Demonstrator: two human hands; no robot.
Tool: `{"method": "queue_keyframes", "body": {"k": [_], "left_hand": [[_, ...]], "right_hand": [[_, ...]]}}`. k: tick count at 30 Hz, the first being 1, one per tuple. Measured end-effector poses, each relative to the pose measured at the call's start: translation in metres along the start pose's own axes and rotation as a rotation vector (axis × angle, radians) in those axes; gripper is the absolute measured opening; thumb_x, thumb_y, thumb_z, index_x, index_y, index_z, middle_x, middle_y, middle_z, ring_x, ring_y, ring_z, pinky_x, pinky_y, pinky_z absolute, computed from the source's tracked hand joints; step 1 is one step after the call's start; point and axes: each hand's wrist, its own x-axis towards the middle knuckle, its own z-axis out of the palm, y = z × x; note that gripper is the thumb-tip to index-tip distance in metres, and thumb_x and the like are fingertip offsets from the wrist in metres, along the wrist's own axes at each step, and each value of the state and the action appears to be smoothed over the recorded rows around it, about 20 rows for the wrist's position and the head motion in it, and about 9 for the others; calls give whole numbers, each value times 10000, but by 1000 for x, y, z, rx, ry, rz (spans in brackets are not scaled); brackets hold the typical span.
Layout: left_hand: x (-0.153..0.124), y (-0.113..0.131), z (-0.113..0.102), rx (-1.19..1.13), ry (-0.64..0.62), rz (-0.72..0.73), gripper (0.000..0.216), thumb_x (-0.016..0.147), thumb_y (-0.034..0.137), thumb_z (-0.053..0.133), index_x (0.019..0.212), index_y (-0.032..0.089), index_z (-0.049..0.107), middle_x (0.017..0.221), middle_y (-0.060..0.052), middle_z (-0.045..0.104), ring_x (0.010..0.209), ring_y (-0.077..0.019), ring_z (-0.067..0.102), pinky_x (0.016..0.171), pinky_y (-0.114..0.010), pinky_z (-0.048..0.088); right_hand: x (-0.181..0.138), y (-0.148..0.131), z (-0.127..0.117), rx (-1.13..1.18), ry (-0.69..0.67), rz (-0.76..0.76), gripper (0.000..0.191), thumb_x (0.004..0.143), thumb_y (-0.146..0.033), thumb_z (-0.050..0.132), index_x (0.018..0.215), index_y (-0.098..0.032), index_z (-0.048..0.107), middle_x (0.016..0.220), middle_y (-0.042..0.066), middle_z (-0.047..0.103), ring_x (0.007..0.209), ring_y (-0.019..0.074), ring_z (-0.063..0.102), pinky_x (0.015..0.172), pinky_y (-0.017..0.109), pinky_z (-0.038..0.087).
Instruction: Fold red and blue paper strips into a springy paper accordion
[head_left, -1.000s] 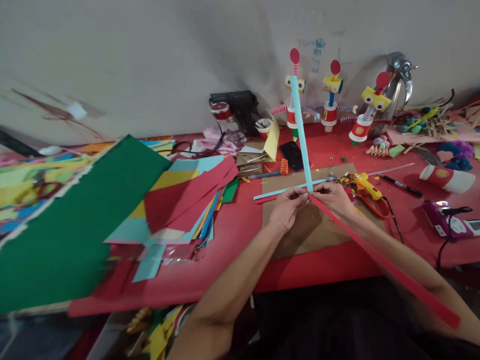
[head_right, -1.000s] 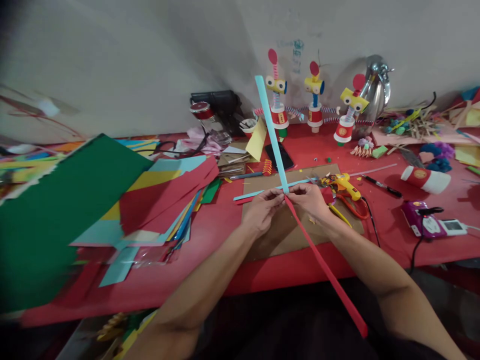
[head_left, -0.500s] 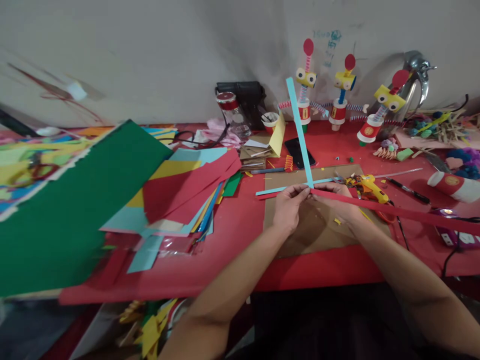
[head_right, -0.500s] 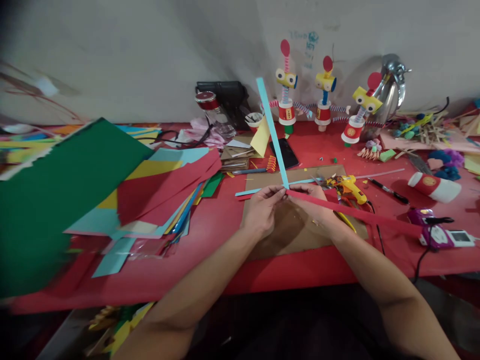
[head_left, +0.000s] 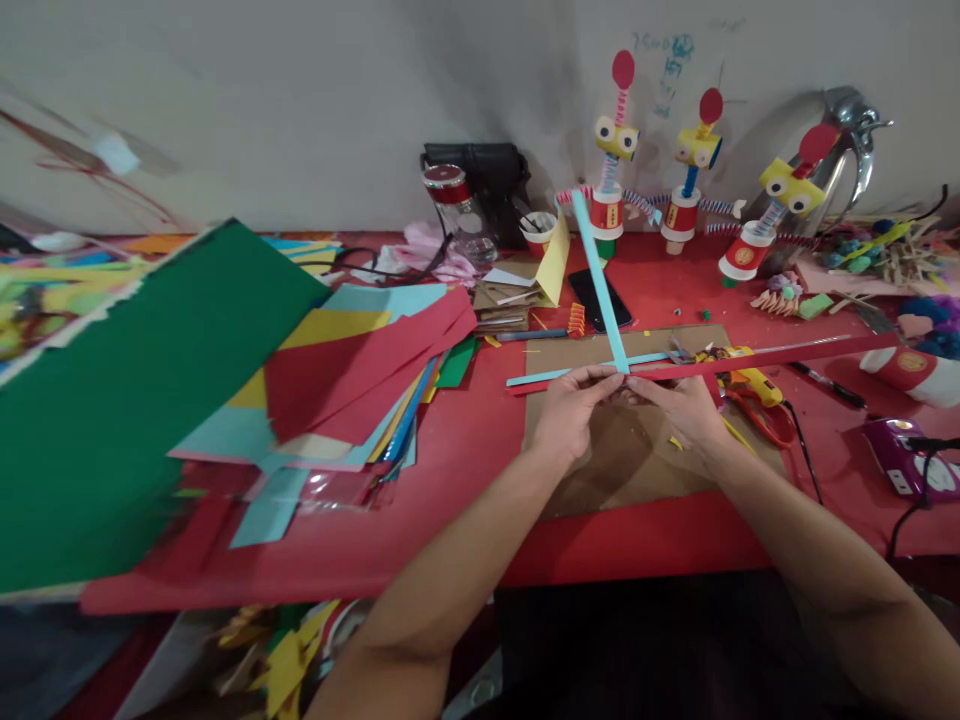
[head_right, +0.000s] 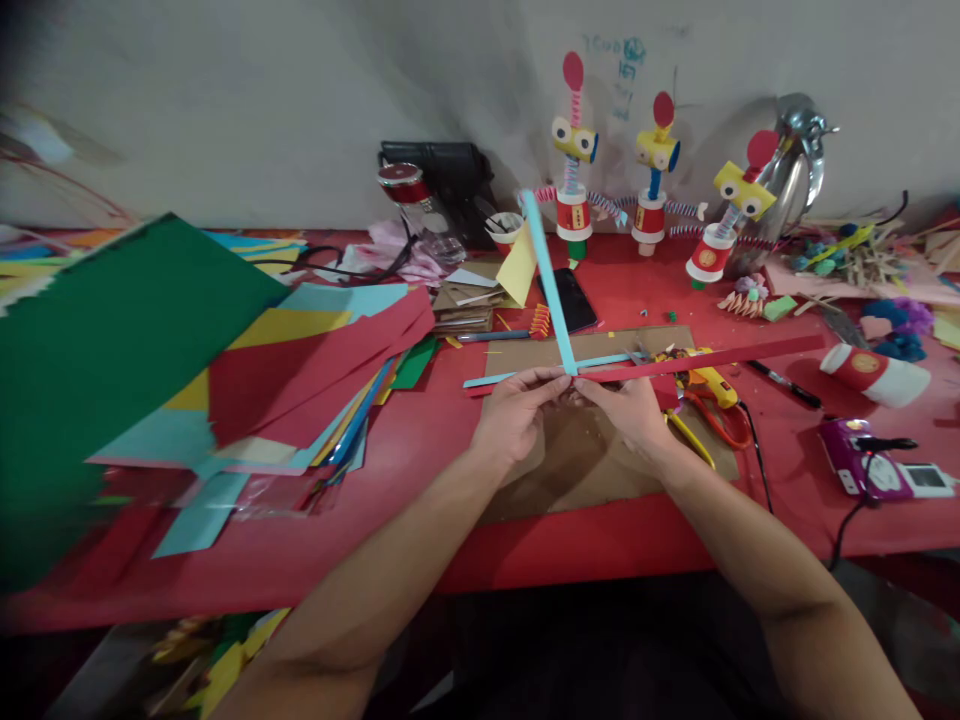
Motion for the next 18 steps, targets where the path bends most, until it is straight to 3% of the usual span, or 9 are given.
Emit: {"method": "queue_keyframes", "body": {"k": [6,11,18], "left_hand": [[-2,7,-1,9,6,-2,169,530,118,837,624,150,701,611,0,693,606,-108,622,697,-266,501],[-2,11,-3,42,2,-20,118,557,85,798,588,147,702,602,-6,686,586,-95,597,641,-239,467],[-2,16,-4,93,-82,-68,86,599,146,801,598,151,716,596,-18,676,570,-105,585,595,-245,444]], "right_hand": [[-3,-3,0,67,-46,45,302,551,-458,841,685,-203,751,633,12,718,587,142,654,658,319,573],[-4,-5,3,7,-22,21,319,538,-481,839,660,-199,751,585,8,707,509,126,629,592,301,579],[-4,-3,3,-84,-9,11,252,618,-433,803,656,-189,756,577,24,703,505,132,635,590,318,598]]}}
